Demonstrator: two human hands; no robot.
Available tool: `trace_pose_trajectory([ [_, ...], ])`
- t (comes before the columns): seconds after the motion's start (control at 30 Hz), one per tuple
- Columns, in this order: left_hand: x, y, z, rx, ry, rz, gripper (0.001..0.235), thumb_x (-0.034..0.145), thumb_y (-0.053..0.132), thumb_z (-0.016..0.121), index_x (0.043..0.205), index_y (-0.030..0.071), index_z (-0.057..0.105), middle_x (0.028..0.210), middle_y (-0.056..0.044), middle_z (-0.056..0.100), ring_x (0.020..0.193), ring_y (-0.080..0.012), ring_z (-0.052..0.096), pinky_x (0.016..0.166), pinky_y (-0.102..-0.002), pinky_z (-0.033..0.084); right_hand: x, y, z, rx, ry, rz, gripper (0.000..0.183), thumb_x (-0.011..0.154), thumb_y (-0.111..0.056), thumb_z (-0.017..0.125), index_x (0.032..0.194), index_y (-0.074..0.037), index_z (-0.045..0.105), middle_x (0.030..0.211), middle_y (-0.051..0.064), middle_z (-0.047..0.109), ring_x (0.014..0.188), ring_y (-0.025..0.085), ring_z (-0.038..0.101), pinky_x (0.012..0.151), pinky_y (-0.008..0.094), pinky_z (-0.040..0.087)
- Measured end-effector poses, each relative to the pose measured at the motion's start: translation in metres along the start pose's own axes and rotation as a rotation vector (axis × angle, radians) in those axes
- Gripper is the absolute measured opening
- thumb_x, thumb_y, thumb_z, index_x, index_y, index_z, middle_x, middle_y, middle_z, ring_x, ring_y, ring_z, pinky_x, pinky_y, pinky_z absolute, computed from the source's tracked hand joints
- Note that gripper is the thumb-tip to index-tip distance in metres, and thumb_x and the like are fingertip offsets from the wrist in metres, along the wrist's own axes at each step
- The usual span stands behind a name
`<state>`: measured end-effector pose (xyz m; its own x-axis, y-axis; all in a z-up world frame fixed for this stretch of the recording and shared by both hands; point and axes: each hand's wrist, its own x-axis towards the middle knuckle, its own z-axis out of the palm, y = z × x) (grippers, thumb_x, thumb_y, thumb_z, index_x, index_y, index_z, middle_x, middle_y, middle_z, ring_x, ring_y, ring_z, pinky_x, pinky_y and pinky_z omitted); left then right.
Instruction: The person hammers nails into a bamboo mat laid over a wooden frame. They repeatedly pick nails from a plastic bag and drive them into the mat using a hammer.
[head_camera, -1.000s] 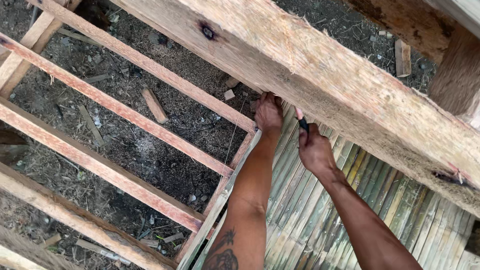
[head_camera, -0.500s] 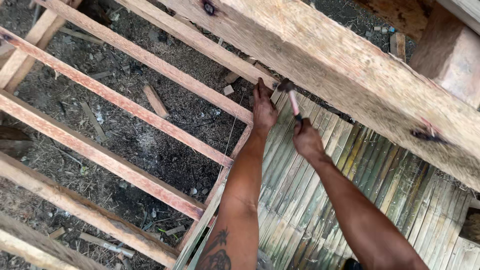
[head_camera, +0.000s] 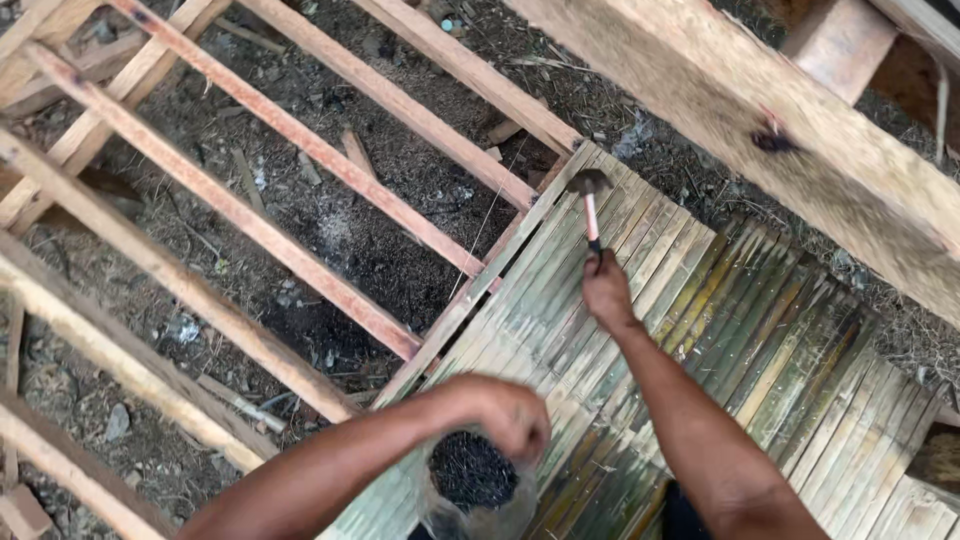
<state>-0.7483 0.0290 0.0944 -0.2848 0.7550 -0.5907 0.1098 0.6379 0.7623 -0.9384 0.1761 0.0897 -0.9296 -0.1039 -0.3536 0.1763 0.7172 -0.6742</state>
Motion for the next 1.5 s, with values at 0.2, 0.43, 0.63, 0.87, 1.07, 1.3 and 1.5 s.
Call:
trace_pose_trajectory([
  [0.2,0.084,-0.021,0.157,0.447,0.317,-0.261,0.016,0.085,0.014,0.066,0.094,0.012,0.080,0.092,-0.008,0.078,0.080,-0.0243,0.074,0.065,-0.046,0.060,-0.046,0.037,0.026,-0.105,0.054,-0.077,0.034,0.107,-0.035,0.042,0.117,-0.004,0.053,0.090,0.032,0.068,0.084,0.054,0.066,0.076,0.057,0.050],
  [0.43,0.058,-0.056,0.163,0.675,0.532,-0.129,0.020,0.089,0.019,0.061,0.083,0.011,0.078,0.084,-0.010,0.076,0.074,-0.0274,0.074,0.061,-0.045,0.059,-0.066,0.040,0.008,-0.216,-0.032,-0.128,0.032,0.105,-0.033,0.043,0.116,-0.004,0.052,0.087,0.033,0.068,0.087,0.055,0.065,0.077,0.059,0.050],
  [0.63,0.004,-0.014,0.139,0.461,0.528,-0.142,0.025,0.101,0.018,0.049,0.104,0.010,0.073,0.084,-0.015,0.074,0.075,-0.0341,0.073,0.065,-0.049,0.058,-0.076,0.041,0.009,-0.224,-0.063,-0.084,0.033,0.106,-0.033,0.041,0.118,-0.004,0.050,0.087,0.034,0.068,0.086,0.056,0.066,0.078,0.061,0.050],
  [0.87,-0.014,0.005,0.121,0.580,0.337,-0.141,0.029,0.093,0.011,0.053,0.114,0.012,0.073,0.086,-0.014,0.075,0.082,-0.0327,0.074,0.066,-0.049,0.059,-0.076,0.049,0.007,-0.262,-0.072,-0.142,0.030,0.106,-0.030,0.040,0.118,-0.003,0.048,0.086,0.034,0.068,0.085,0.056,0.067,0.077,0.061,0.053],
  [1.07,-0.012,0.009,0.116,0.579,0.355,-0.127,0.018,0.090,0.011,0.062,0.092,0.009,0.079,0.094,-0.014,0.076,0.087,-0.0343,0.074,0.070,-0.047,0.061,-0.078,0.051,0.010,-0.237,-0.065,-0.138,0.029,0.107,-0.031,0.040,0.117,-0.005,0.047,0.085,0.033,0.069,0.083,0.054,0.068,0.072,0.060,0.053],
  [1.3,-0.022,0.017,0.072,0.211,0.163,-0.146,0.013,0.080,0.013,0.075,0.093,0.014,0.078,0.089,-0.008,0.078,0.083,-0.0267,0.076,0.072,-0.041,0.060,-0.080,0.056,0.019,-0.209,0.008,-0.172,0.028,0.107,-0.033,0.044,0.112,-0.007,0.050,0.084,0.031,0.069,0.080,0.055,0.066,0.067,0.060,0.051],
  [1.5,-0.053,0.039,0.052,0.243,0.132,-0.100,0.009,0.080,0.021,0.080,0.088,0.018,0.081,0.087,-0.002,0.077,0.079,-0.0188,0.069,0.068,-0.040,0.054,-0.078,0.063,0.023,-0.218,0.034,-0.157,0.027,0.108,-0.032,0.044,0.113,-0.007,0.051,0.084,0.032,0.068,0.081,0.056,0.066,0.066,0.061,0.050],
])
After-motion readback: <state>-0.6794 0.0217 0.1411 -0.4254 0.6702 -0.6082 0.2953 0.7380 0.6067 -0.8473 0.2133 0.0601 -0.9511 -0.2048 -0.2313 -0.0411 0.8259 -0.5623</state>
